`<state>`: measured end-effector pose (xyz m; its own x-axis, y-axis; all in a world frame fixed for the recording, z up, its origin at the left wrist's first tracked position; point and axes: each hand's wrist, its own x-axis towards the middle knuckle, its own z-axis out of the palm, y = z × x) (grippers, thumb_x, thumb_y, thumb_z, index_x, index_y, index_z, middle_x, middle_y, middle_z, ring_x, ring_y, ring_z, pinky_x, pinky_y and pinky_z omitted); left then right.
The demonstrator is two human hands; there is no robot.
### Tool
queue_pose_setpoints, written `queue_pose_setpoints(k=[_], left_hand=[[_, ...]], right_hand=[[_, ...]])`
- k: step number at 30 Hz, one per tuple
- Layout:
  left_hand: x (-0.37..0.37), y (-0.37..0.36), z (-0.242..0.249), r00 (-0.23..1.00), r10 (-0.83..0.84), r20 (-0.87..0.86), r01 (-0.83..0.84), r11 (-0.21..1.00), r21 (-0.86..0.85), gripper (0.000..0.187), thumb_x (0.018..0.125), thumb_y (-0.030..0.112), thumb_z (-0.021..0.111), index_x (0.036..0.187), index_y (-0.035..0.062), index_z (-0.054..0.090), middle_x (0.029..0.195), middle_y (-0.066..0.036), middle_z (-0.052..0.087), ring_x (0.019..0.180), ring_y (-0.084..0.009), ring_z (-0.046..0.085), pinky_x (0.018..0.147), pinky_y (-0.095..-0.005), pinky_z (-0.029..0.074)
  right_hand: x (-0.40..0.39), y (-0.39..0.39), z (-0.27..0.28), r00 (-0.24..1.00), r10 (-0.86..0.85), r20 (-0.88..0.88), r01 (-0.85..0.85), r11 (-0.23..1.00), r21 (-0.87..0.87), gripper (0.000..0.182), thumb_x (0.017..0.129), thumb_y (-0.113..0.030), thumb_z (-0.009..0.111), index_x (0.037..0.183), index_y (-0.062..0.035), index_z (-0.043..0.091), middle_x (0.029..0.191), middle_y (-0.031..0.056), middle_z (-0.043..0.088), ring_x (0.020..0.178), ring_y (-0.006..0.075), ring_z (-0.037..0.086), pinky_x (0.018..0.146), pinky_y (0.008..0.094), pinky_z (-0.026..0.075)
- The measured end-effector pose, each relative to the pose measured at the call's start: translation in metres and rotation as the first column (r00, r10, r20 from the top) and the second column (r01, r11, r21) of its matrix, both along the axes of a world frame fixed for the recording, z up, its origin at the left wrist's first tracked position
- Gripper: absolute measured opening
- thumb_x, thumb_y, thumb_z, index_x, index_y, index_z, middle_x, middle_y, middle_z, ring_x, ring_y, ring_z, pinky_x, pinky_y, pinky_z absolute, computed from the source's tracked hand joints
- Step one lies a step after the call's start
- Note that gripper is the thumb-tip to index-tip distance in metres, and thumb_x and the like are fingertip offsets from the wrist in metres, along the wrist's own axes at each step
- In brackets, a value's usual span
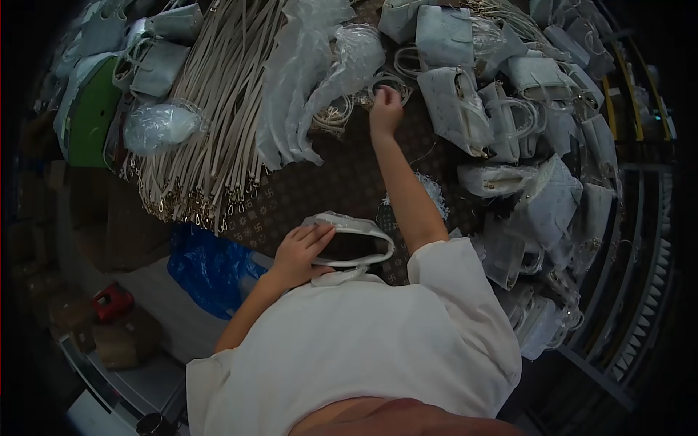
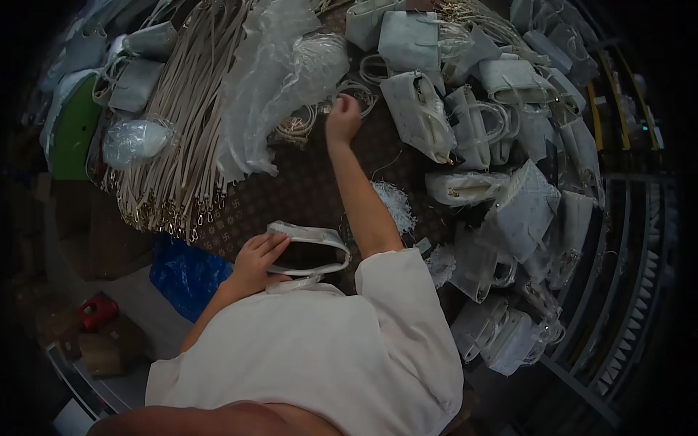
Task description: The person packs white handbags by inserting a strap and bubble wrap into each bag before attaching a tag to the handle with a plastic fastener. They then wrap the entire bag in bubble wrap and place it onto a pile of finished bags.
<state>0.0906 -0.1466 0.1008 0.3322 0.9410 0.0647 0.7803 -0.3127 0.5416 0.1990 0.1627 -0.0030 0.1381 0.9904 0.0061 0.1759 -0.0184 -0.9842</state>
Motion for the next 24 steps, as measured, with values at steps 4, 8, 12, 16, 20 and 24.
queue_pose_setpoints(k=[4, 8, 12, 16, 20, 24], left_hand=[[-0.001, 0.005, 0.0, 1.0, 0.002, 0.007, -0.002, 1.0, -0.024, 0.075, 0.054, 0.03, 0.076, 0.12, 0.0055, 0.048, 0.121, -0.004, 0.049, 0.107, -0.0229, 0.049, 0.092, -0.037, 0.038], [-0.004, 0.015, 0.002, 0.999, 0.007, 0.048, -0.005, 1.0, -0.03, 0.07, 0.055, 0.031, 0.075, 0.115, 0.0043, 0.052, 0.118, -0.005, 0.051, 0.105, -0.0233, 0.05, 0.091, -0.0368, 0.039], [-0.011, 0.009, -0.007, 0.982, -0.058, 0.182, 0.041, 0.995, 0.096, 0.057, 0.058, 0.034, 0.073, 0.101, -0.0005, 0.059, 0.107, -0.01, 0.057, 0.099, -0.0263, 0.053, 0.087, -0.0372, 0.043], [-0.011, 0.0, -0.007, 0.968, -0.036, 0.25, 0.013, 0.996, 0.092, 0.059, 0.057, 0.033, 0.075, 0.1, -0.0029, 0.058, 0.105, -0.012, 0.056, 0.096, -0.0305, 0.054, 0.087, -0.0387, 0.043], [-0.006, -0.003, -0.006, 0.956, 0.054, 0.288, -0.057, 0.998, 0.005, 0.07, 0.055, 0.027, 0.078, 0.113, -0.0009, 0.049, 0.107, -0.014, 0.055, 0.099, -0.0322, 0.053, 0.087, -0.0397, 0.043], [-0.002, -0.003, -0.016, 0.866, 0.112, 0.487, -0.09, 0.994, -0.069, 0.101, 0.051, 0.022, 0.081, 0.134, 0.0103, 0.024, 0.12, -0.012, 0.051, 0.104, -0.0317, 0.052, 0.089, -0.0375, 0.042]], right_hand=[[0.018, 0.036, -0.007, 0.694, -0.206, 0.69, 0.531, 0.794, -0.296, 0.052, 0.074, -0.034, 0.066, 0.107, 0.0036, 0.049, 0.098, 0.0195, 0.055, 0.089, 0.0315, 0.055, 0.082, 0.0411, 0.044], [0.037, 0.037, -0.031, 0.671, 0.065, 0.739, 0.277, 0.902, -0.331, 0.054, 0.07, -0.03, 0.066, 0.107, 0.0044, 0.045, 0.103, 0.0237, 0.053, 0.098, 0.0365, 0.053, 0.081, 0.0439, 0.045], [0.076, 0.007, -0.048, 0.859, 0.065, 0.508, 0.004, 0.991, -0.133, 0.046, 0.072, -0.025, 0.065, 0.101, 0.0032, 0.043, 0.094, 0.0221, 0.057, 0.093, 0.0382, 0.056, 0.077, 0.0406, 0.045], [0.118, -0.064, 0.049, 0.979, 0.187, -0.082, -0.183, 0.982, 0.054, 0.034, 0.079, -0.015, 0.061, 0.102, 0.001, 0.042, 0.085, 0.0148, 0.058, 0.08, 0.0228, 0.059, 0.072, 0.0322, 0.047], [0.141, -0.145, 0.139, 0.856, 0.366, -0.365, -0.253, 0.912, 0.322, 0.027, 0.082, -0.017, 0.06, 0.098, -0.0001, 0.046, 0.086, 0.0126, 0.059, 0.074, 0.0177, 0.059, 0.068, 0.0305, 0.048], [0.139, -0.206, 0.164, 0.715, 0.563, 0.414, -0.699, 0.59, 0.405, 0.025, 0.072, -0.011, 0.063, 0.094, -0.0019, 0.054, 0.083, 0.0122, 0.061, 0.069, 0.0202, 0.06, 0.059, 0.0292, 0.049]])
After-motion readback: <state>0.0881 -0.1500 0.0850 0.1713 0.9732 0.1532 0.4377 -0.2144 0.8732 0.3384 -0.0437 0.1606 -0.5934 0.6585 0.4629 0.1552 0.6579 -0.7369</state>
